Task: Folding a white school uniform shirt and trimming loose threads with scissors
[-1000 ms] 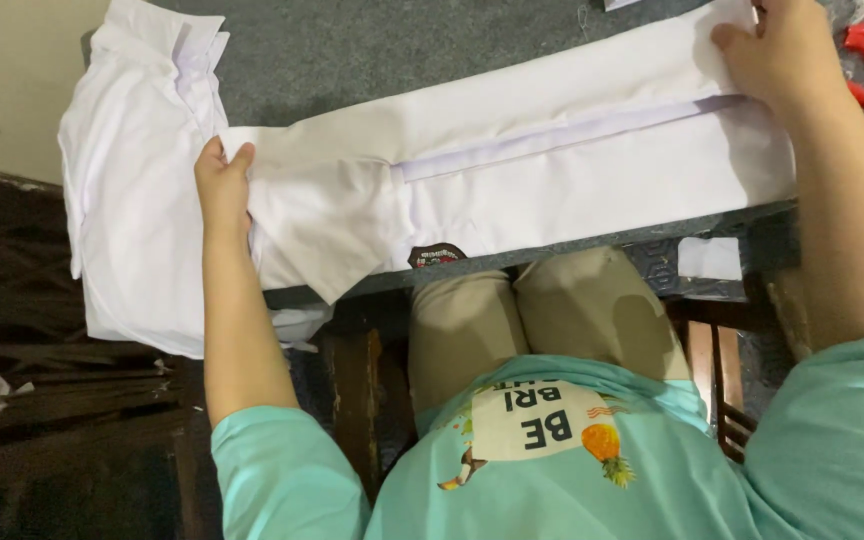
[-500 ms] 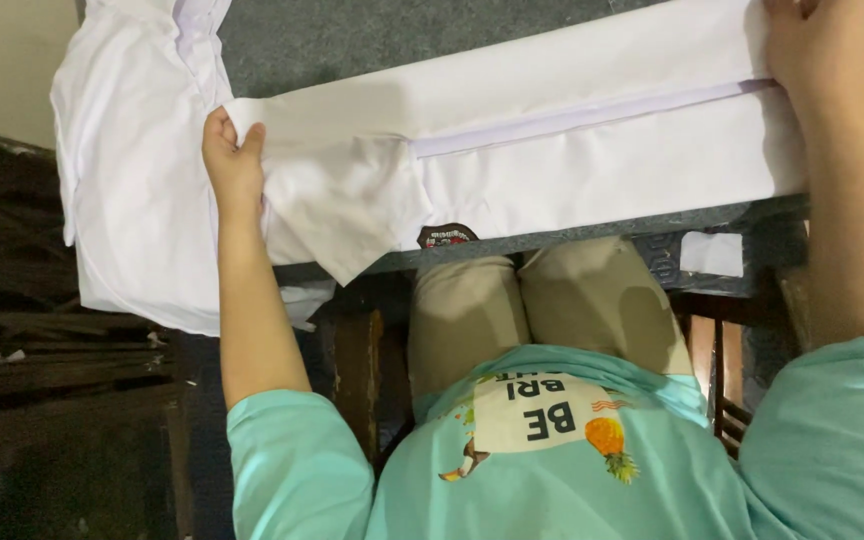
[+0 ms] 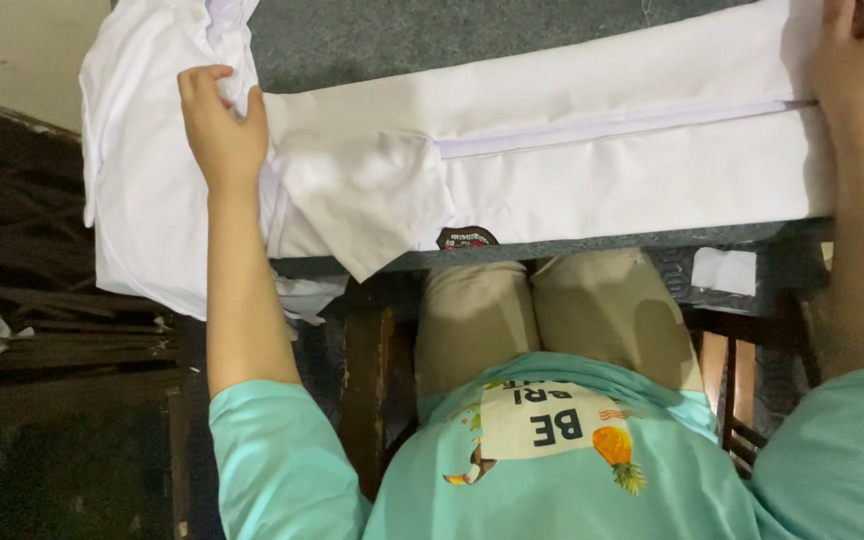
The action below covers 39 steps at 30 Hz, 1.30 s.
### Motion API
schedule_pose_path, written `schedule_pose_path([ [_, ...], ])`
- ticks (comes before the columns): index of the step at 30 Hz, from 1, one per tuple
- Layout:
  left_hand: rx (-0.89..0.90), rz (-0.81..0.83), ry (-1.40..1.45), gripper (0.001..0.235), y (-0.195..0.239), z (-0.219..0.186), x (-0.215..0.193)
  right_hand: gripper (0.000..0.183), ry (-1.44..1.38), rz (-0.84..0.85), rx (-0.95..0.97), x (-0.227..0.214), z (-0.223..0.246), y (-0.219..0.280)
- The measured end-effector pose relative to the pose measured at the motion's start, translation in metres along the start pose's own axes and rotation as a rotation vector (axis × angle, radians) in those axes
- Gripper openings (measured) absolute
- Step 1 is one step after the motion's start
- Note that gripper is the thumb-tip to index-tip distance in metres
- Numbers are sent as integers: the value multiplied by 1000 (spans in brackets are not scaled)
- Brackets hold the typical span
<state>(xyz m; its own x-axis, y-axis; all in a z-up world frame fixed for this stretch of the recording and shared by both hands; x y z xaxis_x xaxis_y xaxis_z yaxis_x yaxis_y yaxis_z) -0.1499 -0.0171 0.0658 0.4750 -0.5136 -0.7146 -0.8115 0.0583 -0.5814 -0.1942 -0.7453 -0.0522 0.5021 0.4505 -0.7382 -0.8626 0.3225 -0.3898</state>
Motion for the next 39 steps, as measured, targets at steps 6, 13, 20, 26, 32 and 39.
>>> schedule_pose_path([
  [6, -263, 331, -41, 33, 0, 72, 40, 28, -108, 0, -110, -18, 19, -5],
  [13, -377, 285, 249, 31, 2, 112, 64, 23, 66, 40, -131, 2, 5, -34],
  [20, -510, 427, -70, 62, 11, 70, 50, 25, 134, 15, -15, 11, 15, -33],
  [26, 54, 93, -338, 39, 17, 68, 59, 10, -35, -65, -141, -3, 36, -25],
  [32, 66, 68, -337, 32, 17, 56, 53, 19, 126, 100, 94, -1, 55, -26],
  [39, 46, 74, -230, 26, 13, 10, 27, 23, 239, 126, -90, -20, 83, -17],
])
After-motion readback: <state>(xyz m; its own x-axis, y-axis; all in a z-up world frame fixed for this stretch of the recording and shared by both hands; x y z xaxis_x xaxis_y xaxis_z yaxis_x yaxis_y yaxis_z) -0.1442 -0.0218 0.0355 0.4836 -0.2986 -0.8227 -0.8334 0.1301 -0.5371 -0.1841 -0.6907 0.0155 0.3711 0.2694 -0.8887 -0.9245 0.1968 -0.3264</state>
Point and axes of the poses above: each hand's wrist, its own y-axis away from the middle knuckle, its own x-axis out of the palm, z = x × y, the point moved 5 cm from there along -y, towards the middle knuckle, and after that the axes turned 5 degrees about x, right-handed, at the moved point
